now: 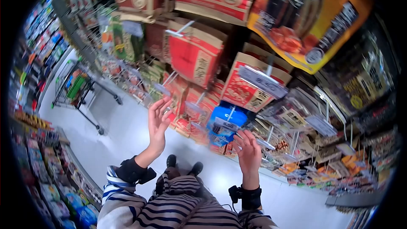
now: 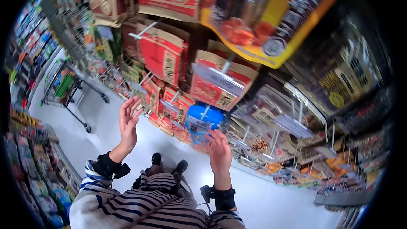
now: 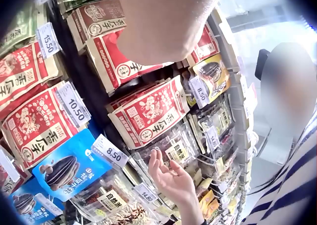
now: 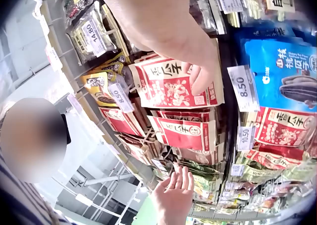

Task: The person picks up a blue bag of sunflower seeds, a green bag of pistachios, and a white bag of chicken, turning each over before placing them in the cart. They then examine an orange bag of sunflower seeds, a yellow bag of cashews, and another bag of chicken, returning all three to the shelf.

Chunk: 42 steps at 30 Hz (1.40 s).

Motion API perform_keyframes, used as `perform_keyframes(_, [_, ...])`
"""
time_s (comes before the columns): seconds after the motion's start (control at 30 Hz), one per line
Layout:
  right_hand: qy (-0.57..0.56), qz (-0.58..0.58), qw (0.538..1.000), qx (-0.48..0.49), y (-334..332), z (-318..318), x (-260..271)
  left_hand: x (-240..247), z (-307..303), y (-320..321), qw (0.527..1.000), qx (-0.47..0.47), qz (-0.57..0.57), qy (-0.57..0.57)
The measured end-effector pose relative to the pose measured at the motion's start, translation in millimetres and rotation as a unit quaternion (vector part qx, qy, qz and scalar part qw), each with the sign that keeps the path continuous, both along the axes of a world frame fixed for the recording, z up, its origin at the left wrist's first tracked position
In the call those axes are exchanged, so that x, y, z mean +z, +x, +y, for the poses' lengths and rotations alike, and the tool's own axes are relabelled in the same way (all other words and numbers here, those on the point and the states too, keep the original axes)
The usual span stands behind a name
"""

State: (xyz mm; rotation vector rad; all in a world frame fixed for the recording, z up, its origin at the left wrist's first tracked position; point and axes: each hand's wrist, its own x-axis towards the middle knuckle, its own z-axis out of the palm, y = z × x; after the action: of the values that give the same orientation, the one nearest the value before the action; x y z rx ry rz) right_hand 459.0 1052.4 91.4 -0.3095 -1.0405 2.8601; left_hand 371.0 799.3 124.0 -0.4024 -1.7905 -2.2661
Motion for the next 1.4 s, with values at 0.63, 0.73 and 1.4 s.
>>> perform_keyframes(0.63, [-0.071, -0.048, 0.974, 0.207, -48, -177, -27, -23, -229, 104, 0.949, 0.272, -0.119, 0.106])
perform_keyframes(0.73, [-0.077, -0.076, 0.967, 0.231, -44, -221, -31, -24, -280, 131, 0.935, 0.314, -0.109, 0.121])
perform_keyframes(1.4, [-0.012, -0.113, 0.911, 0.397, 5, -511, -32, -94, -511, 314, 0.826, 0.509, -0.172, 0.171])
